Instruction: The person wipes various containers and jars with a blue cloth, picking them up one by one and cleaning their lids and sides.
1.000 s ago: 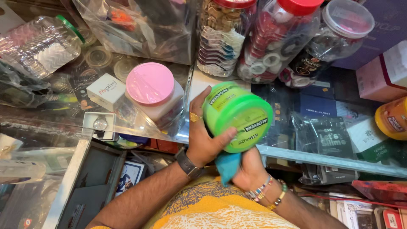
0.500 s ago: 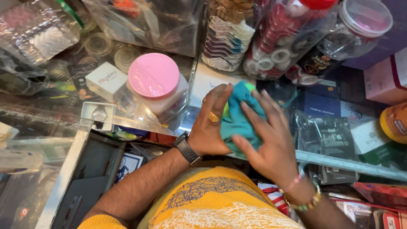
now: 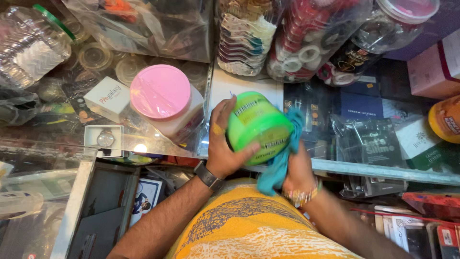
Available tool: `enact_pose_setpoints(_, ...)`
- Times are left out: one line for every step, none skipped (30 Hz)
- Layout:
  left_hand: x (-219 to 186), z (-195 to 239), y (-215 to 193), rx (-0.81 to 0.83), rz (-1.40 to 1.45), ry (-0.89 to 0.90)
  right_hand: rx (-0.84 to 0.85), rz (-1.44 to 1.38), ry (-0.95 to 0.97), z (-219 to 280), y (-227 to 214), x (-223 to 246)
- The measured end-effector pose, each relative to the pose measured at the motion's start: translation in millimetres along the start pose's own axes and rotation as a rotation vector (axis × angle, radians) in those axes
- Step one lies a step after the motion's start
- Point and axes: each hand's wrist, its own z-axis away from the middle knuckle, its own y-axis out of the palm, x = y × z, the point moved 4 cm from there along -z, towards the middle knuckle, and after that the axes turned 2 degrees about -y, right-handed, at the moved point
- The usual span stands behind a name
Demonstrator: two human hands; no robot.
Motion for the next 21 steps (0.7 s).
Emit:
enact_pose_setpoints(6,-6,3,-0.024,0.161,-0.186,0.004,0.077,-0.120,12,4,3)
enact_pose_setpoints(11,-10,9,-0.047,0.323,-0.372,0.009,0.154,-0.240,23,8,6)
enact_pose_setpoints(15,-10,15,-0.068,0.488,-0.561,0.012,0.233,-0.358,33,12,11)
enact_pose_setpoints(13,-11,17,-0.050,0.459,-0.562,0.015,0.312,-0.476,39,17,18)
enact_pose_setpoints(11,-13,19,-0.029,0.431,-0.561,0.029,0.569,-0.645,43,24,33)
enact_pose_setpoints(10,-14,20,-0.008,0.402,-0.559,0.044,0.829,-0.810,44,31,53)
enact_pose_setpoints(5,-13,19,0.038,0.248,-0.442,0.056,1.094,-0.968,44,39,70)
enact_pose_setpoints(1,-10,16,0.083,0.095,-0.324,0.079,1.204,-0.958,37,47,82)
enact_pose_setpoints(-2,-7,14,0.129,-0.059,-0.204,0.104,1.311,-0.946,30,56,92)
enact_pose_setpoints(-1,-7,14,0.128,-0.103,-0.112,0.129,1.418,-0.932,25,64,100)
enact_pose_setpoints(1,-7,14,0.126,-0.150,-0.023,0.190,1.450,-0.957,24,75,101)
enact_pose_setpoints(2,-5,13,0.125,-0.197,0.068,0.252,1.481,-0.981,23,87,97)
enact_pose_setpoints(7,-4,15,0.176,-0.274,0.070,0.315,1.511,-1.011,24,96,95)
enact_pose_setpoints(12,-4,16,0.227,-0.352,0.071,0.424,1.498,-1.052,28,101,95)
enact_pose_setpoints(16,-5,16,0.272,-0.434,0.073,0.539,1.479,-1.096,29,106,95)
enact_pose_setpoints(20,-6,12,0.229,-0.329,0.013,0.654,1.457,-1.138,30,110,93)
enact_pose_setpoints(23,-3,11,0.183,-0.221,-0.058,0.745,1.433,-1.145,28,107,94)
enact_pose_setpoints(26,-1,10,0.136,-0.113,-0.127,0.835,1.407,-1.149,23,100,99)
enact_pose_setpoints(26,-3,10,0.128,-0.132,-0.124,0.916,1.377,-1.161,19,94,105)
enact_pose_setpoints(24,-5,10,0.121,-0.150,-0.121,0.948,1.350,-1.162,16,86,108)
enact_pose_setpoints(22,-9,11,0.117,-0.164,-0.114,0.975,1.329,-1.165,14,77,113)
